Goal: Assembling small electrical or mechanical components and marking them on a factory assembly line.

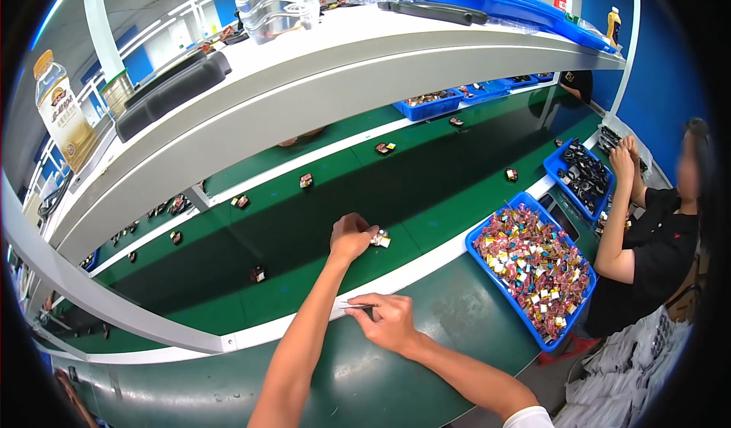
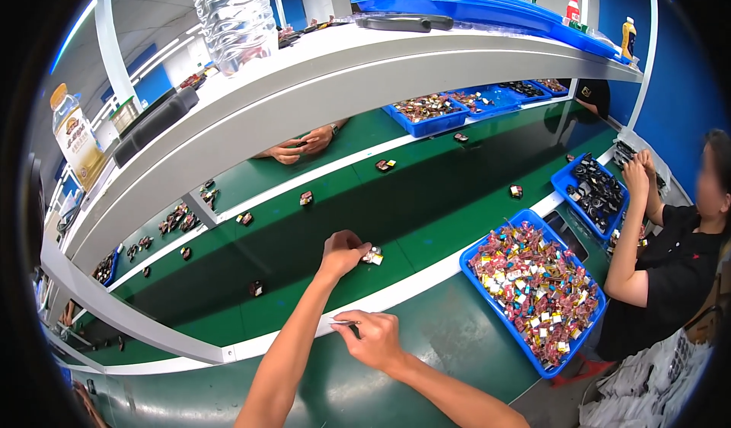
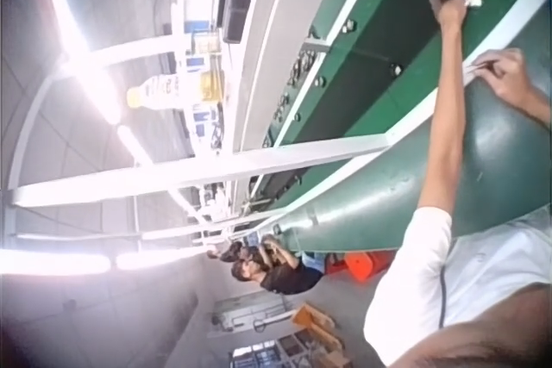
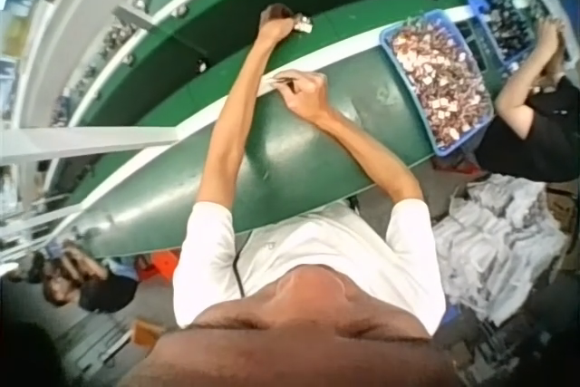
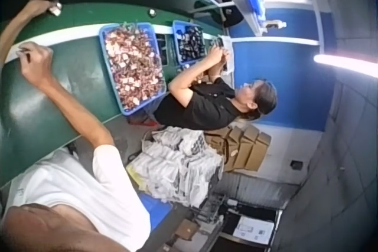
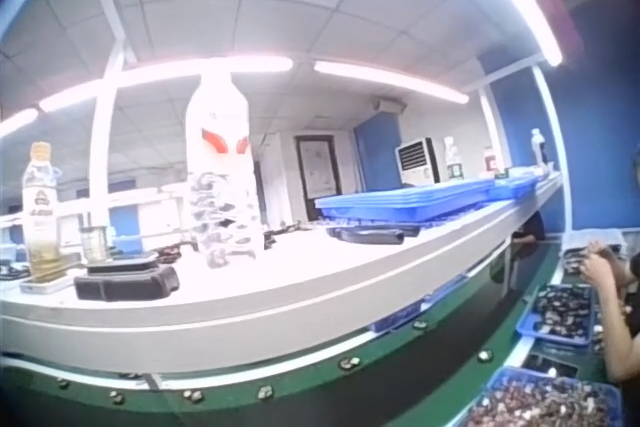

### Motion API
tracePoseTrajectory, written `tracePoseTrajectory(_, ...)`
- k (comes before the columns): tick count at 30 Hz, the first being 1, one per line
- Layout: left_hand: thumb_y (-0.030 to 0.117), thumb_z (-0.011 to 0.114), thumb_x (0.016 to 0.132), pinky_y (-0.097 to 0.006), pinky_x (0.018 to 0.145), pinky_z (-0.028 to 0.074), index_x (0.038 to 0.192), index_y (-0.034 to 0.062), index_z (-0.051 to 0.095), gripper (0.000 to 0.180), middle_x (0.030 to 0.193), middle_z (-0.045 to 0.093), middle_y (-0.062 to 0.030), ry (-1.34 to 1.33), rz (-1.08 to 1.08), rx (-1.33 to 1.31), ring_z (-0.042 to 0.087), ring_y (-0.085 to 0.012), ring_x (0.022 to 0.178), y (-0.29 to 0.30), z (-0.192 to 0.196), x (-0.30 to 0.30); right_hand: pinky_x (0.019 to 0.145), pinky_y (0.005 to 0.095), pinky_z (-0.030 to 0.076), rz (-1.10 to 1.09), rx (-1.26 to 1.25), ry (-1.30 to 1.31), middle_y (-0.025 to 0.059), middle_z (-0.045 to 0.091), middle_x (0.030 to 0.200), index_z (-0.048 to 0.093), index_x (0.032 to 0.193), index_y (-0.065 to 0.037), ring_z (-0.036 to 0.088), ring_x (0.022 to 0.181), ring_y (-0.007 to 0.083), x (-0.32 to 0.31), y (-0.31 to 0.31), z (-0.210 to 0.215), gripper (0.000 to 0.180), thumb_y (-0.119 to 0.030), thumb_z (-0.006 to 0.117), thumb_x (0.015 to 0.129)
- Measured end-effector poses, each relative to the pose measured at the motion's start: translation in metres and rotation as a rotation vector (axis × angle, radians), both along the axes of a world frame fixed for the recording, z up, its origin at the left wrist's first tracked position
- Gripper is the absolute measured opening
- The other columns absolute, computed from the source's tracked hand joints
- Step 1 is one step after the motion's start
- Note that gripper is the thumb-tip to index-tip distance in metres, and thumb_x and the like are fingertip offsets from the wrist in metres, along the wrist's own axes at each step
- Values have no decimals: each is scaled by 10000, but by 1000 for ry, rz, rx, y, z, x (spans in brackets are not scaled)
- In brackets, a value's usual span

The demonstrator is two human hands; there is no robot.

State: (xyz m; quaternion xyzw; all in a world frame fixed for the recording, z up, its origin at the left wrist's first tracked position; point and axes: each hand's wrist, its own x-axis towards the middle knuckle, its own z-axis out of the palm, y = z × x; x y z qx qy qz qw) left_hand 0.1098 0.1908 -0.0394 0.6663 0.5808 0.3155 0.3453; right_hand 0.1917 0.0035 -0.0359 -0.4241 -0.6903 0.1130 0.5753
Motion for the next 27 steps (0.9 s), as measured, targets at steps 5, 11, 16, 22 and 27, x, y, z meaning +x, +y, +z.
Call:
tracePoseTrajectory(5, 99, 717, 886, -284, 416, 479, 894, -73, 652, 184, 734, 714, -137, -262, 45, 17, 644, -197, 450, -44, 18, -37, 449, 281, 422, -22, -80, 10, 31, 736, 740, 726, 792, -67, 501, 414, 140, 5, -1, 1, 118, -104, 836, 774)
tracePoseTrajectory(11, 28, 630, 935, -251, 413, 450, 937, -73, 673, 110, 749, 690, -80, -695, 151, -56, 602, -117, 497, -128, 14, -89, 450, 225, 345, 4, -385, 284, 22, 758, 836, 715, 771, 14, 426, 474, 24, 16, 9, -12, 112, -19, 820, 788)
tracePoseTrajectory(16, 89, 671, 954, -206, 393, 355, 958, -58, 677, 147, 761, 681, -69, -744, 297, -52, 596, -101, 497, -173, -7, -89, 599, 205, 454, 106, -538, 793, 64, 710, 852, 685, 942, 45, 585, 683, 50, 19, 11, 17, 113, 56, 753, 853)
tracePoseTrajectory(22, 33, 682, 943, -230, 474, 473, 997, -69, 685, 115, 739, 686, -68, -727, 176, -2, 611, -97, 523, -175, -10, -82, 505, 178, 343, 253, -475, 588, -9, 642, 732, 696, 947, 29, 476, 574, -5, 13, 5, 12, 123, 51, 765, 847)
tracePoseTrajectory(27, 37, 685, 942, -229, 471, 478, 987, -73, 681, 118, 750, 704, -89, -701, 174, 71, 618, -94, 529, -176, -13, -82, 451, 186, 246, 101, -422, 253, -61, 578, 624, 723, 903, 11, 355, 499, -23, 8, 0, 7, 125, 15, 809, 813)
